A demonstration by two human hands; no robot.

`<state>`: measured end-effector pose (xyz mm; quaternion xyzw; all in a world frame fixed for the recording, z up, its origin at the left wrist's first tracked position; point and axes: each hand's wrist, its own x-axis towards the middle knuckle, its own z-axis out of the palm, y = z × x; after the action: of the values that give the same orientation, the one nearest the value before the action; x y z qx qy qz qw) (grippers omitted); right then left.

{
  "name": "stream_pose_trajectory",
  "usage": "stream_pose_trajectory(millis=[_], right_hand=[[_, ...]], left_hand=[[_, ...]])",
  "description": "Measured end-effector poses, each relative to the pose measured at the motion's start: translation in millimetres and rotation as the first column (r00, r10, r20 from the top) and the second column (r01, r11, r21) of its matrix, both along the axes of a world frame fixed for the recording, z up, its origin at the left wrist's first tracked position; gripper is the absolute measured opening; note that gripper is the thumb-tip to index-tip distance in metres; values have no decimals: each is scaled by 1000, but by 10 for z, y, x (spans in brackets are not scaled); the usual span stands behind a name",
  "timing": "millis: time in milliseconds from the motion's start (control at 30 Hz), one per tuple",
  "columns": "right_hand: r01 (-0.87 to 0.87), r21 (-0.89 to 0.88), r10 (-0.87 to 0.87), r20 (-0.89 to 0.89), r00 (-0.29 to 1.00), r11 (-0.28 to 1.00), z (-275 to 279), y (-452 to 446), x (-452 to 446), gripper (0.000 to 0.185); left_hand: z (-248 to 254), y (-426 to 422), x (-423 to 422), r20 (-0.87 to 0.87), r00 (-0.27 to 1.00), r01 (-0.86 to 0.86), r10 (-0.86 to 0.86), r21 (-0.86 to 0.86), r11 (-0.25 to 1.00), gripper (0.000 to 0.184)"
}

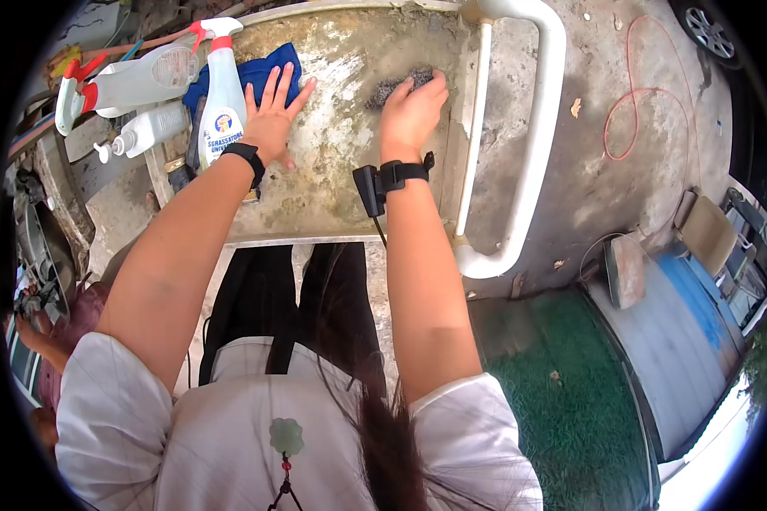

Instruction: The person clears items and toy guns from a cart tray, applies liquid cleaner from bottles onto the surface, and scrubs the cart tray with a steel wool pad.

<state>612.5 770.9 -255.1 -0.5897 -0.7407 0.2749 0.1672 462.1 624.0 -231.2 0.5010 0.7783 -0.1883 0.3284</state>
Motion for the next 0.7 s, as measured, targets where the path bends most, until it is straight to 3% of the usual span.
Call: stream_pose_trajectory(millis=[33, 100, 233, 333, 433, 533, 633, 700], right_hand=[[-4, -51, 1, -44, 999, 999, 110, 139, -126, 42], [59, 45, -55, -86, 995, 997, 218, 148, -80, 43], [200, -67, -196, 70, 978, 977, 279, -570, 534, 46], [232, -26, -225, 163, 961, 972, 125, -581, 449, 46], [76, -104, -69, 72, 995, 992, 61, -137, 47, 52], [-28, -19, 27, -74, 997, 999, 69, 251, -120, 54], [189, 41, -186, -57, 981, 981, 212, 43, 112, 53], [190, 27, -192, 111, 975, 981, 62, -128, 302, 54]], left_hand=[[17, 16, 4, 5, 1000, -2, 2, -17, 1000, 157], [28, 72, -51, 4, 1000, 2, -1, -31, 1000, 156], [-3, 20, -60, 26, 1000, -11, 11, -16, 1000, 157], [8, 38, -48, 23, 1000, -6, 7, -23, 1000, 157], [20, 44, -44, 16, 1000, -7, 7, -42, 999, 156], [30, 47, -49, 12, 1000, 1, -1, -34, 999, 156], [39, 85, -48, -5, 1000, 2, -2, -38, 999, 158], [5, 35, -39, -17, 1000, 12, -12, -13, 1000, 161]])
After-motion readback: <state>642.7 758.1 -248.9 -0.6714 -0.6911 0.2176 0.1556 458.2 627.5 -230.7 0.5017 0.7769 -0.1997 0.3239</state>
